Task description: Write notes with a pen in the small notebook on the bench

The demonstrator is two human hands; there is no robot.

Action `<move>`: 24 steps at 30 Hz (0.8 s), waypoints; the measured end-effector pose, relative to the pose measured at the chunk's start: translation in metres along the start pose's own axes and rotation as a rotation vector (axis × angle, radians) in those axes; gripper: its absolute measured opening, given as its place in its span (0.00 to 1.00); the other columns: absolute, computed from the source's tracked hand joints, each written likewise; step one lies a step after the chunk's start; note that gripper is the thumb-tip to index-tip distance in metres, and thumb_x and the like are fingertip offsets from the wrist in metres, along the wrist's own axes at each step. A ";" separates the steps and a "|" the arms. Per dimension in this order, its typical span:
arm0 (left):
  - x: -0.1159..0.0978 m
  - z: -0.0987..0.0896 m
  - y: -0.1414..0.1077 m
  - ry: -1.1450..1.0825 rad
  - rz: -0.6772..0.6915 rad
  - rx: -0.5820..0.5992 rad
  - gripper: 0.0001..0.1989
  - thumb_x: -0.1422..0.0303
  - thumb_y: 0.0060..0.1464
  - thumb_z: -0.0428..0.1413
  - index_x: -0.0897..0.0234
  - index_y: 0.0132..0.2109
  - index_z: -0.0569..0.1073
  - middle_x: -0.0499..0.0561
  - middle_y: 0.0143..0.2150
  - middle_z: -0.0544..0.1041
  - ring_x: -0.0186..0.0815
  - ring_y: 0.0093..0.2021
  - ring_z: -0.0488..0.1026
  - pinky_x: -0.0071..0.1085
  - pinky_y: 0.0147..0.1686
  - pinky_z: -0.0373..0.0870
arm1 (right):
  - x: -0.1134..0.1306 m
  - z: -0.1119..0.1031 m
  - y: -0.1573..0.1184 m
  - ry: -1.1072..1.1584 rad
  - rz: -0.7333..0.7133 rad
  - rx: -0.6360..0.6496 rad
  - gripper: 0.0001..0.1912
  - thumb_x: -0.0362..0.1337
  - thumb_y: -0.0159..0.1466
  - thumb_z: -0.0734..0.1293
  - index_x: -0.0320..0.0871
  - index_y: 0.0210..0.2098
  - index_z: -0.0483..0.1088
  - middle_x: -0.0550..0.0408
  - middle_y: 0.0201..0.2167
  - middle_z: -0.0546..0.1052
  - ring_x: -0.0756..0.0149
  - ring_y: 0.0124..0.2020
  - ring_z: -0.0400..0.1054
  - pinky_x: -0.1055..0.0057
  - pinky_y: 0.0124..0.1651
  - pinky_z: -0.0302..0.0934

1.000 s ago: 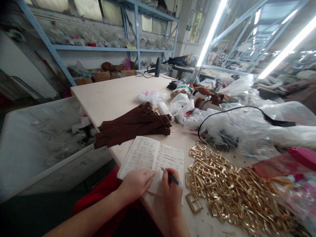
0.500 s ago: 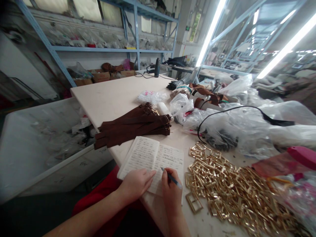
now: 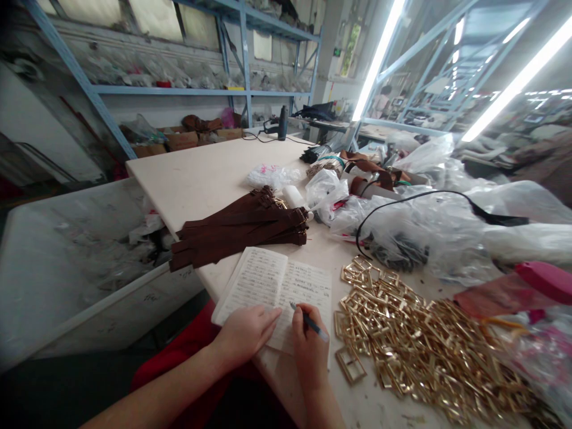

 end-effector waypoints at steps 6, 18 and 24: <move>0.000 0.000 0.000 0.004 0.000 -0.002 0.18 0.63 0.60 0.42 0.58 0.53 0.69 0.52 0.33 0.74 0.38 0.30 0.71 0.31 0.29 0.65 | 0.000 0.001 0.000 -0.010 -0.006 0.008 0.12 0.43 0.61 0.59 0.43 0.32 0.68 0.55 0.25 0.73 0.66 0.28 0.67 0.70 0.34 0.62; 0.000 0.001 0.000 0.021 0.002 -0.003 0.18 0.63 0.61 0.42 0.57 0.53 0.69 0.52 0.32 0.74 0.39 0.29 0.71 0.31 0.28 0.65 | 0.000 -0.001 0.000 -0.021 -0.027 -0.007 0.09 0.41 0.60 0.59 0.43 0.30 0.67 0.58 0.22 0.70 0.67 0.26 0.65 0.73 0.31 0.60; 0.002 0.004 0.003 0.049 -0.002 0.002 0.18 0.62 0.61 0.41 0.56 0.53 0.68 0.51 0.33 0.74 0.41 0.30 0.71 0.34 0.27 0.65 | -0.002 0.000 0.000 -0.017 -0.016 -0.017 0.09 0.41 0.60 0.60 0.43 0.29 0.66 0.59 0.22 0.70 0.68 0.25 0.64 0.73 0.31 0.60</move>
Point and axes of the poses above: each hand's wrist, its own y-axis towards the middle knuckle, its own z-axis out of the palm, x = y × z, the point moved 2 cm from there along y, towards the middle knuckle
